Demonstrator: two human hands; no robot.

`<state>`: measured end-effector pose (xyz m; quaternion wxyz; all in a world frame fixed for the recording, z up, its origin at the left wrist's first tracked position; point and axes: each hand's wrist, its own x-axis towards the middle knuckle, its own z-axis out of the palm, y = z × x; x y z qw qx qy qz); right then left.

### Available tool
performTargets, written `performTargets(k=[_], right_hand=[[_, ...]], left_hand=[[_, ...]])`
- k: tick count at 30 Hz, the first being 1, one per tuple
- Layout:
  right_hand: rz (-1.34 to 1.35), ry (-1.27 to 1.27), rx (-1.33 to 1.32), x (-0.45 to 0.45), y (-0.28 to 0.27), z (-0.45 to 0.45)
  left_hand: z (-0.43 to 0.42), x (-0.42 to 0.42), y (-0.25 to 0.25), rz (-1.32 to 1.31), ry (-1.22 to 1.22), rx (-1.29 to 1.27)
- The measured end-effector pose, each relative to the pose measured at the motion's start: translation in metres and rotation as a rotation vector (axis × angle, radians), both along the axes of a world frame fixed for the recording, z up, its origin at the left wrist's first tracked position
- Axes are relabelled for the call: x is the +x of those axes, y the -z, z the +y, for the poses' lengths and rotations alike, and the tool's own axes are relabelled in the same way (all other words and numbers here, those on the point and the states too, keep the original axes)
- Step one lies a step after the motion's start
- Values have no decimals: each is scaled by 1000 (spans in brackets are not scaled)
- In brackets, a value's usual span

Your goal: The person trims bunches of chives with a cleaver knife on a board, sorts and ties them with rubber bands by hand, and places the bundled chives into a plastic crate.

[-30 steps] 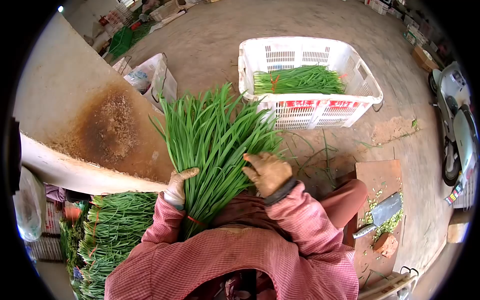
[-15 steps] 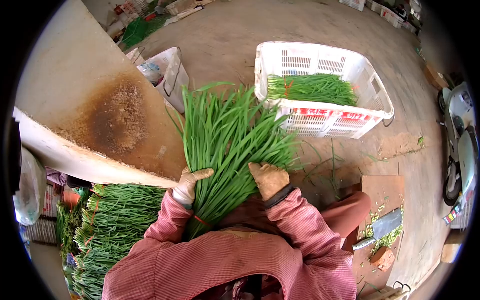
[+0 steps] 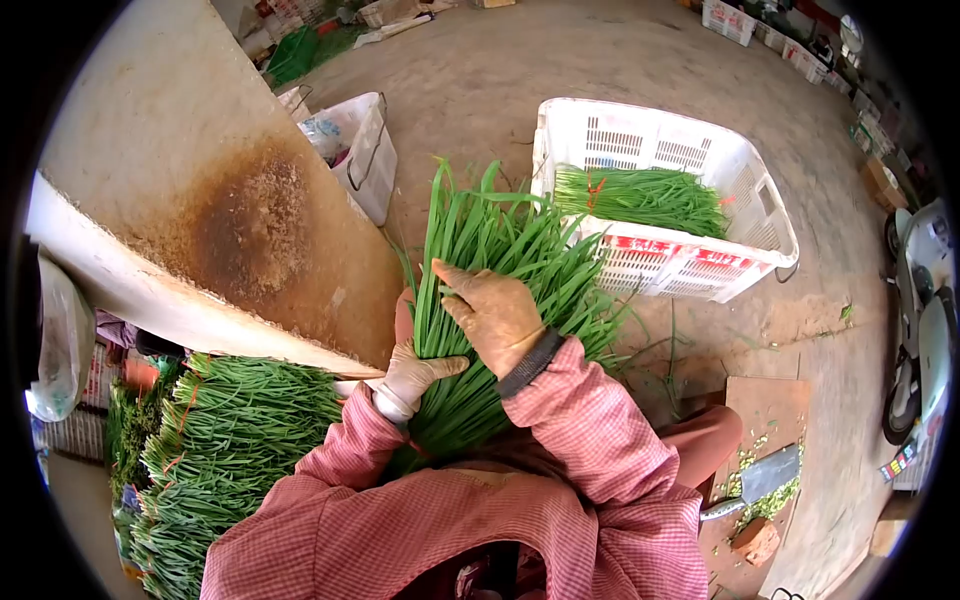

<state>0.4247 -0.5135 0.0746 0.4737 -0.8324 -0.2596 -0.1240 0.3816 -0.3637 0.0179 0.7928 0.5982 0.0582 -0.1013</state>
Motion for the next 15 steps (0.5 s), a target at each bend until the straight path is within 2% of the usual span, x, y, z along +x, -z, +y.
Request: performTargets(k=[2, 4, 6, 7, 8, 9, 10, 11, 12, 13, 14, 15], right_hand=[[108, -31, -186, 10, 24, 12], [108, -35, -200, 6, 19, 15], [-72, 131, -82, 5, 19, 9], [-88, 197, 187, 7, 15, 1], [241, 133, 484, 5, 8, -13], [587, -1, 560, -6, -14, -30], [750, -401, 365, -14, -27, -49], [751, -400, 364, -17, -25, -47], [804, -514, 481, -21, -22, -45], [854, -626, 597, -24, -19, -44], [902, -739, 717, -27, -19, -41], [479, -239, 54, -19, -37, -31]], left_hand=[[-2, -1, -16, 49, 0, 46], [1, -1, -9, 91, 4, 92], [4, 0, -4, 140, 16, 115], [4, 0, 1, 75, 0, 57], [5, -2, 5, 10, -17, -2], [6, -1, 7, 4, -14, 30], [6, 1, 7, 1, -15, 27], [6, 2, 6, 0, -6, 46], [5, 2, 7, 2, 5, 64], [5, 1, 14, -133, -11, -131], [4, -1, 18, -130, -10, -134], [2, -3, 14, -39, 10, -34]])
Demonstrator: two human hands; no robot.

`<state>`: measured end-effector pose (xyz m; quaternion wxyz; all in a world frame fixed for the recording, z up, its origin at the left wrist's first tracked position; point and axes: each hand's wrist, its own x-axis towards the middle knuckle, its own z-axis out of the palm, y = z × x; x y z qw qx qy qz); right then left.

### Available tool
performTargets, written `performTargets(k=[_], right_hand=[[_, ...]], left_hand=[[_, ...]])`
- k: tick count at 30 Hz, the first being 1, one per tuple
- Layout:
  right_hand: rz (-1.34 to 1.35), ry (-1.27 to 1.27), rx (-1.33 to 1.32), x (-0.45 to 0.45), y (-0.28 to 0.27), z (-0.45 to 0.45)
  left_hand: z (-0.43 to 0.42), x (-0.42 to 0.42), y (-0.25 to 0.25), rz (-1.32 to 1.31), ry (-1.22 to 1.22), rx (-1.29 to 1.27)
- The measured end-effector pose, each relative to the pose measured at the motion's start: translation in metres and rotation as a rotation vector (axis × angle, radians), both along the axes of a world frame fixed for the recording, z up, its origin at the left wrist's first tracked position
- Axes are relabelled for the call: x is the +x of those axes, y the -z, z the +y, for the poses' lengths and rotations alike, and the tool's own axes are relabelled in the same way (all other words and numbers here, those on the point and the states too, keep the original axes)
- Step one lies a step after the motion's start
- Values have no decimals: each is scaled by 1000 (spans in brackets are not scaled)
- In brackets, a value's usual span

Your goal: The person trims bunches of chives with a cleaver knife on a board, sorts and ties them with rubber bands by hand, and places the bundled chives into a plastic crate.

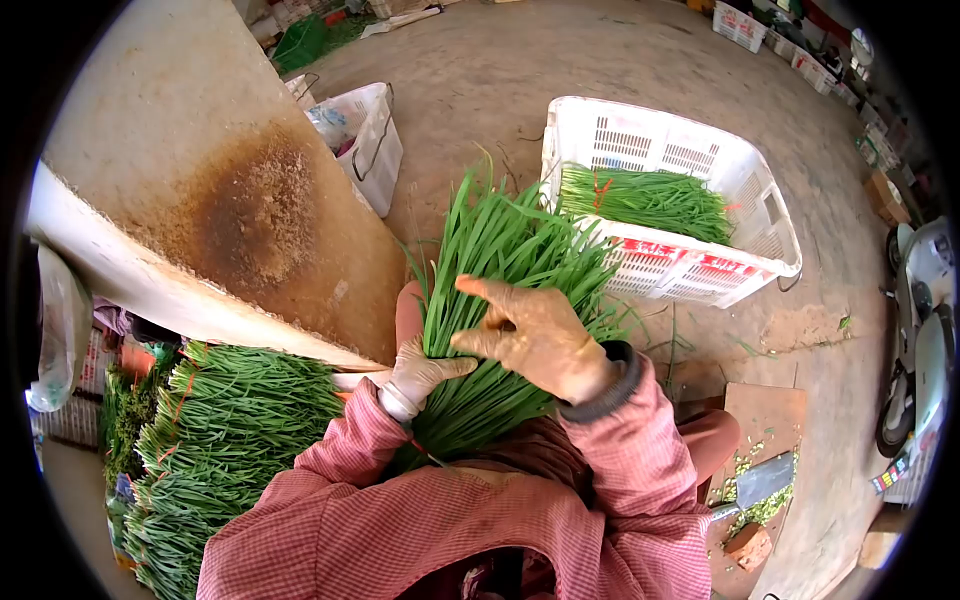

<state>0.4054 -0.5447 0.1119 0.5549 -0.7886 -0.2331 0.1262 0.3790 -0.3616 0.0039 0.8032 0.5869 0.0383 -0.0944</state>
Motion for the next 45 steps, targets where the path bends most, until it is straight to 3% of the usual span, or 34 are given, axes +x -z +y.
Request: performTargets(k=[1, 3, 7, 9, 10, 11, 13, 15, 17, 18, 20, 21, 23, 27, 29, 30, 32, 33, 34, 36, 37, 40, 43, 45], right_hand=[[-145, 17, 149, 14, 22, 13], [-306, 124, -222, 14, 37, 27], [-296, 171, -145, 7, 67, 46], [-430, 279, -18, 0, 72, 44], [-348, 357, 173, -1, 80, 45], [58, 414, 636, 0, 80, 39], [349, 320, 861, 11, 51, -7], [366, -591, 1019, 7, 32, -40], [78, -540, 668, -1, -20, -31], [77, -541, 665, 6, -23, -23], [-806, 238, -372, 24, -26, -7], [-818, 299, -547, 31, -19, 3], [-733, 224, -737, 43, 0, 20], [-510, 65, -680, 41, 30, 38], [-653, 171, -749, 36, 38, 41], [-953, 322, -732, 35, 44, 42], [-831, 583, -679, 47, 41, 18], [-837, 705, -407, 51, 32, -1], [-332, 646, 301, 42, 24, -10], [-102, -318, 630, 20, -14, -39], [-34, -518, 488, 6, -34, -47], [-543, 4, 101, -1, -42, -26], [-952, 130, -811, 23, -23, -15], [-1116, 206, -982, 32, -3, -7]], left_hand=[[-1, 1, -3, 84, 17, 103], [-2, -1, -3, 33, -7, 96], [0, -3, 0, -64, -8, 283], [1, -3, 1, 19, 8, 239], [0, -4, 0, 18, 13, 236], [-1, -5, -1, -10, -4, 190], [-4, -7, 1, -39, -28, 136], [-5, -8, 6, -121, -49, 391], [-10, -10, 2, -169, -61, 416], [-11, -11, 2, -172, -57, 438], [-17, -14, 0, -182, -57, 416], [-18, -15, 1, -191, -60, 413], [-19, -17, 4, -243, -75, 566], [-18, -17, 5, -251, -64, 712], [-15, -15, 10, -258, -74, 700], [-15, -13, 8, -244, -70, 618], [-15, -15, 1, -214, -67, 516], [-14, -13, 3, -217, -65, 510], [-13, -13, 7, -231, -64, 544], [-13, -13, 12, -232, -67, 530], [-13, -11, 10, -234, -61, 523], [-15, -11, 11, -234, -41, 507], [-17, -15, 1, -269, -45, 644], [-17, -16, -4, -223, -21, 683]])
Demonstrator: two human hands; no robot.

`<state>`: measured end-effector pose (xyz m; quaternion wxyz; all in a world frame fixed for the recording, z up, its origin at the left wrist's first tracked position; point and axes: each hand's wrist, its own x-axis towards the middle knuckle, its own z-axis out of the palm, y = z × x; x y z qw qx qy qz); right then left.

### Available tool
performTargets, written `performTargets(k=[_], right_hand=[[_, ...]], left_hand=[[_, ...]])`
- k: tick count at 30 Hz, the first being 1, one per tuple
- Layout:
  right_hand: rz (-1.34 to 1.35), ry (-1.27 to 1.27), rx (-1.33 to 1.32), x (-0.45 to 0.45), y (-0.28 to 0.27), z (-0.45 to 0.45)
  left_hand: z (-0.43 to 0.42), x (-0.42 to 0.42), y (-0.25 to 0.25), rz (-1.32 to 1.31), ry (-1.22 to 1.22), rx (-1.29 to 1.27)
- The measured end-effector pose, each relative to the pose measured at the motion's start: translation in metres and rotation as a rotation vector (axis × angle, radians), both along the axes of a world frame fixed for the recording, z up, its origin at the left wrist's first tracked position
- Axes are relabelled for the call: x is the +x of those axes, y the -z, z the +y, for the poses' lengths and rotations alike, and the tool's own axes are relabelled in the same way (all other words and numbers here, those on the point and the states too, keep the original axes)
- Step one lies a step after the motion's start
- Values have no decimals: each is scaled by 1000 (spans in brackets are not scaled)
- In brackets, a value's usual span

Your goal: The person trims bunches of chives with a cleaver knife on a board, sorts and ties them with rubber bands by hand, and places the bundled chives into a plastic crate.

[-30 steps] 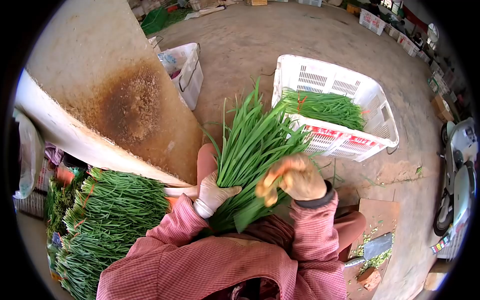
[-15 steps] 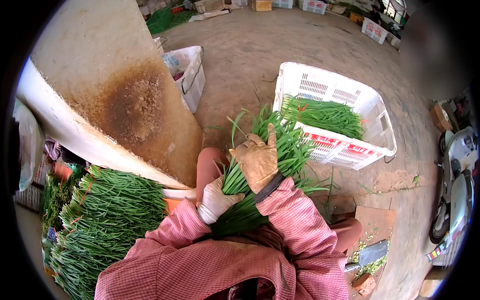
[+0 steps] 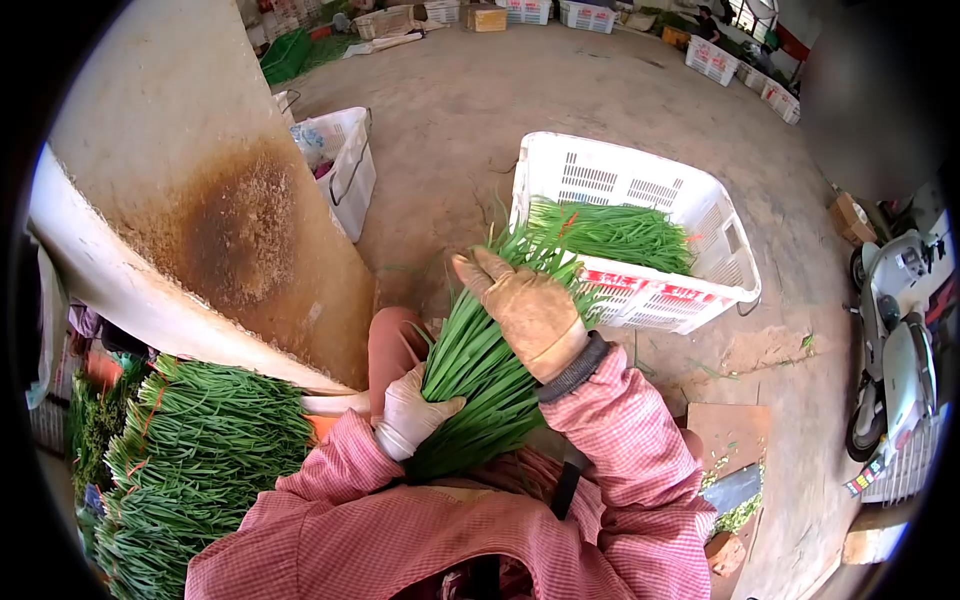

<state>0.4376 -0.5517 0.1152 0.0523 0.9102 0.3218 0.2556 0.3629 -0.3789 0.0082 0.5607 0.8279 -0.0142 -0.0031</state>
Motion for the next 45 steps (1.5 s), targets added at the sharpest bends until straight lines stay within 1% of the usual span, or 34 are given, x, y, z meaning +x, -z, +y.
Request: performTargets(k=[2, 3, 4, 5, 6, 7, 8, 10, 11, 12, 13, 14, 16, 18, 20, 21, 22, 24, 26, 27, 29, 30, 32, 34, 35, 37, 39, 40, 42, 44, 45], right_hand=[[63, 132, -51, 16, 7, -10], [56, 124, 230, 23, 7, -23], [177, 20, 669, 31, 7, -39], [239, -160, 1114, 40, 7, -56], [400, -117, 1301, 33, -16, -62], [395, -117, 1299, 31, -30, -59], [323, -187, 1266, 29, -40, -51], [241, -245, 1231, 29, -46, -37], [309, -160, 1106, 30, -45, -30], [414, 22, 828, 35, -39, -24], [494, 153, 505, 40, -33, -18], [587, 368, 20, 49, -22, -12], [693, 433, 112, 54, -15, -3], [394, 617, 226, 73, 4, -41], [314, 564, 1499, 81, -6, -92], [323, 561, 1549, 73, -9, -119], [330, 559, 1603, 63, -14, -139], [508, 230, 1714, 23, -20, -153], [412, 135, 1470, -10, -26, -137], [225, -126, 1375, -4, -14, -128], [113, -176, 1026, -12, -9, -112], [172, 53, 755, -20, -24, -101], [240, 436, 81, -27, -48, -79], [-256, 159, 156, -2, -16, -75], [-130, 214, 115, 10, 1, -73], [-10, 270, 84, 25, 26, -74], [-124, -124, 640, 32, 41, -77], [-127, -124, 643, 33, 34, -85], [424, -139, 1602, 31, 10, -106], [713, -202, 1582, 9, -26, -99], [813, -327, 1485, 7, -29, -94]], left_hand=[[1, -2, 6, -60, -5, 41], [0, -3, 3, -97, -11, 66], [0, -3, 3, -107, -12, 61], [1, -3, 4, -104, -12, 113], [1, -4, 4, -99, -11, 167], [0, -4, 7, -151, -12, 176], [0, -5, 10, -155, -4, 176], [-3, -6, 8, -146, 16, 284], [-5, -7, 6, -159, 26, 299], [-7, -7, 5, -162, 33, 295], [-8, -8, 4, -173, 41, 287], [-8, -8, 4, -185, 47, 281], [-6, -8, 2, -170, 54, 264], [-3, -10, 4, -148, 72, 246], [3, -8, 9, -72, 75, -160], [6, -7, 2, 79, 98, -314], [10, -4, 0, 144, 124, -449], [17, 2, 5, 190, 153, -494], [20, 6, 5, 230, 176, -528], [20, 6, 5, 269, 182, -565], [19, 6, 5, 255, 201, -517], [19, 6, 4, 230, 205, -485], [16, 5, 2, 217, 213, -486], [14, 3, 0, 202, 216, -494], [13, 2, -1, 221, 210, -485], [14, 1, -1, 234, 200, -460], [14, 1, 2, 219, 202, -462], [13, 1, 0, 213, 198, -475], [12, 1, 1, 245, 177, -479], [13, 2, 8, 186, 182, -383], [12, 1, 7, 186, 170, -377]])
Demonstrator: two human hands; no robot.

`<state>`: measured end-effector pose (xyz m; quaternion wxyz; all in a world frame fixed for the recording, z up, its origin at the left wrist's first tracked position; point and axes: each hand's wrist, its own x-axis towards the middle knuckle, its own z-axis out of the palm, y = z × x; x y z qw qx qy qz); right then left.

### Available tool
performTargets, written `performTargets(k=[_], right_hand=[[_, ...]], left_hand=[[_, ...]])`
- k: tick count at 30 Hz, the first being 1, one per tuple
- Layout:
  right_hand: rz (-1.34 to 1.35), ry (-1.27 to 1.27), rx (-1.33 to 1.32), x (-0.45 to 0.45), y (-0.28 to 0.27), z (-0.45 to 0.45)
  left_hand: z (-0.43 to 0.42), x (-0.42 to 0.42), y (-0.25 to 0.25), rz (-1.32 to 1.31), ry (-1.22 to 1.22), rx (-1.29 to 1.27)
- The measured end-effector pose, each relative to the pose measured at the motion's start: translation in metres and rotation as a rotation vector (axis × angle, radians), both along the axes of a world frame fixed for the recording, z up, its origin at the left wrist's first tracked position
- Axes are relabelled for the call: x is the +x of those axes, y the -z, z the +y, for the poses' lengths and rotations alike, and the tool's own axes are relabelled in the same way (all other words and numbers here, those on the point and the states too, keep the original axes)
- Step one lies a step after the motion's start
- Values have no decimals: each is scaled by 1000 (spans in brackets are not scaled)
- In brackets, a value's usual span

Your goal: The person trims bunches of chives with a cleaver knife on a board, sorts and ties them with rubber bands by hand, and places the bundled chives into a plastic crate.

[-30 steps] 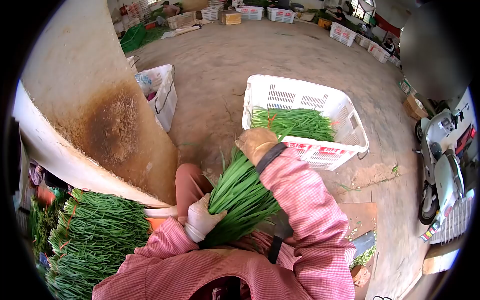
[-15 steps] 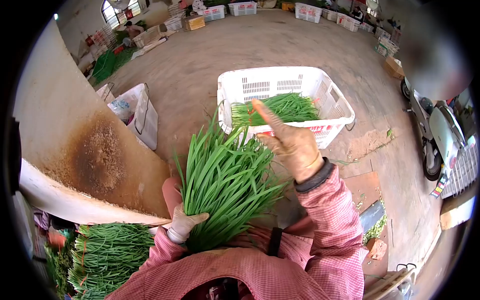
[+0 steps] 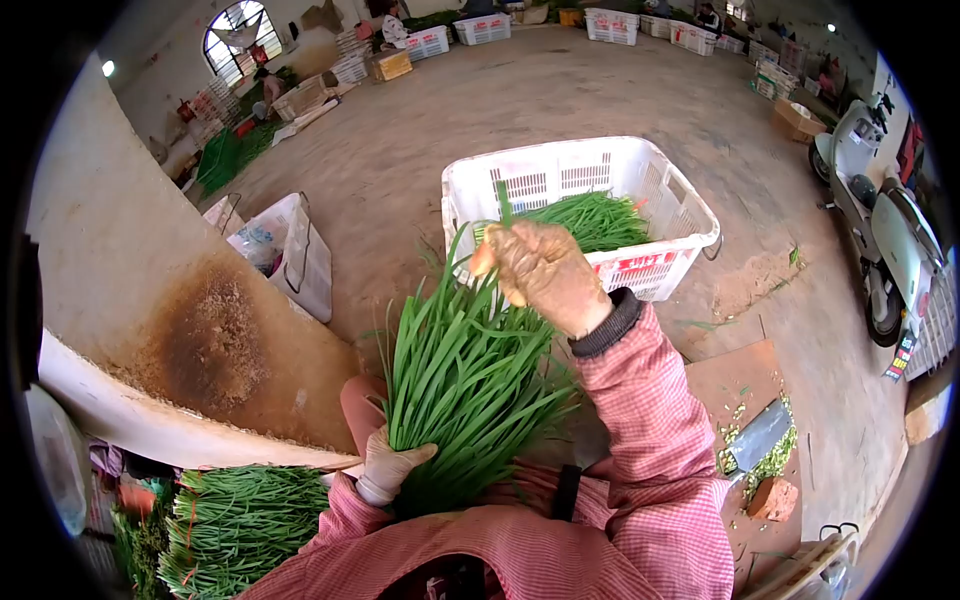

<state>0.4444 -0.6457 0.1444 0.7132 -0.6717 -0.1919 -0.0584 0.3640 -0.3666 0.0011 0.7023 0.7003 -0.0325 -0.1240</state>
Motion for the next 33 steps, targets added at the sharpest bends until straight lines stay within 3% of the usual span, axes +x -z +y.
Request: performTargets(k=[3, 5, 7, 9, 11, 13, 15, 17, 18, 19, 21, 22, 25, 27, 28, 31, 33], right_hand=[[253, -92, -94, -8, -34, 30], [341, -52, -504, 2, -33, 57], [330, -35, -669, 16, 5, 85], [248, -255, -707, 25, 16, 91], [441, -358, 197, 18, 22, 77], [292, -349, 767, 2, 5, 48], [223, -522, 718, -33, 11, 28], [276, -556, 266, -61, 22, 18], [383, -377, 32, -70, 18, 21], [311, -214, -117, -70, 18, 27], [-415, 505, -743, -59, 21, 44], [-458, 547, -1036, -54, 11, 48], [-548, 640, -1163, -33, 21, 85], [-382, 409, -1361, -16, 36, 96], [-532, 460, -1167, -6, 49, 97], [-545, 711, -521, 21, 49, 56], [-599, 624, -618, -4, 26, 47]], left_hand=[[-9, -1, -4, 0, -6, 6], [-14, -4, -13, -16, -1, 64], [-14, -5, -6, -33, -10, 69], [-11, -6, -5, -53, -17, 80], [-8, -6, -5, -65, -43, 69], [-2, -2, -3, -22, -39, 26], [3, 4, -3, 39, -14, -77], [6, 6, 0, 11, -27, -32], [4, 6, 0, 7, -29, -37], [2, 5, 0, 8, -28, -38], [-1, 2, 1, -10, -20, -6], [-3, 1, 1, -40, -18, 22], [-9, -3, 2, -64, -30, 44], [-13, -7, -2, -100, -46, 88], [-13, -7, -3, -131, -58, 136], [-7, -8, -2, -179, -82, 127], [-4, -8, 0, -154, -94, 152]])
